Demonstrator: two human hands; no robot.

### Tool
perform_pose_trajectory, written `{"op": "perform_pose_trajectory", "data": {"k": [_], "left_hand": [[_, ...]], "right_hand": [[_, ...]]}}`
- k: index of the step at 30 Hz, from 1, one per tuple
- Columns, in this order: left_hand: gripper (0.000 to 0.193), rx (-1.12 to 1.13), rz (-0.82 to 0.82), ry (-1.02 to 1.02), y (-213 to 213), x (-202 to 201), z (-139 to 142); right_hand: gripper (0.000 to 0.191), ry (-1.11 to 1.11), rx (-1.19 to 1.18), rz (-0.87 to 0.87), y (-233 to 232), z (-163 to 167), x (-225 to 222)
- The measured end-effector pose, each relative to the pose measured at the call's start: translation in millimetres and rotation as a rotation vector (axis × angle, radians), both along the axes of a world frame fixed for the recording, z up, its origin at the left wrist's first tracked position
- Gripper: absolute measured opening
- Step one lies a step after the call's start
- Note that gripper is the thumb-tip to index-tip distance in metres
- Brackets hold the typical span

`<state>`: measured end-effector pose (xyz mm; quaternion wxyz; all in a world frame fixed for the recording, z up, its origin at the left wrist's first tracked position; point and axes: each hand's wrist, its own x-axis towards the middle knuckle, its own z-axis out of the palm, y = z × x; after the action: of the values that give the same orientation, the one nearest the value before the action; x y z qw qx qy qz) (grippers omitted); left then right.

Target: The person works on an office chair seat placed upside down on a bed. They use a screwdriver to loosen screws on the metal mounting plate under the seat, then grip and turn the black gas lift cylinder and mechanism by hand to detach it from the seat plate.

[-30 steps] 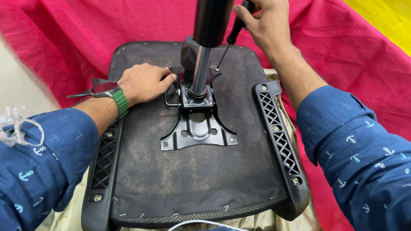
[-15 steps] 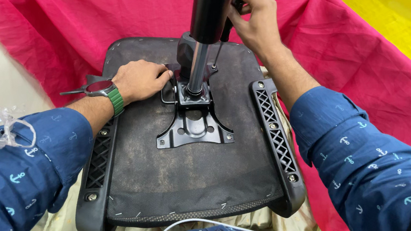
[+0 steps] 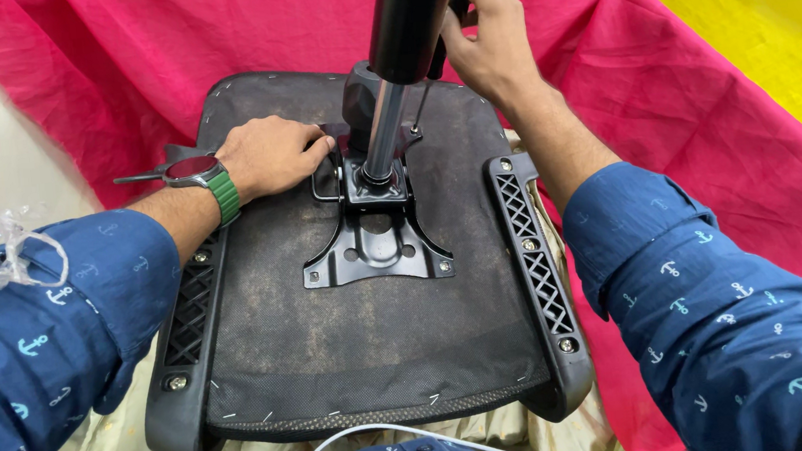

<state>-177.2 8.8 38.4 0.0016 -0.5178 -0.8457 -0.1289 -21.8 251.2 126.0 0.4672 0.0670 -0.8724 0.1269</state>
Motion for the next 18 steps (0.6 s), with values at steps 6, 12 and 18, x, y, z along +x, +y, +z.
{"op": "perform_pose_trajectory", "data": {"k": [6,12,18], "left_hand": [[0.047,-0.012,0.021,0.003,-1.6,-0.5,0.3],[0.047,-0.023,0.018,-0.008,0.4,1.2,0.6],[0.048,-0.026,0.016,-0.022,0.6,0.1,0.8]], "right_hand": [[0.037,-0.040,-0.050,-0.154,0.4,1.6,4.8],[0.031,-0.048,0.005,-0.171,8.0,-0.9,10.2],[0.032,-0.043,-0.038,-0.063,2.8,3.4,10.7]]}}
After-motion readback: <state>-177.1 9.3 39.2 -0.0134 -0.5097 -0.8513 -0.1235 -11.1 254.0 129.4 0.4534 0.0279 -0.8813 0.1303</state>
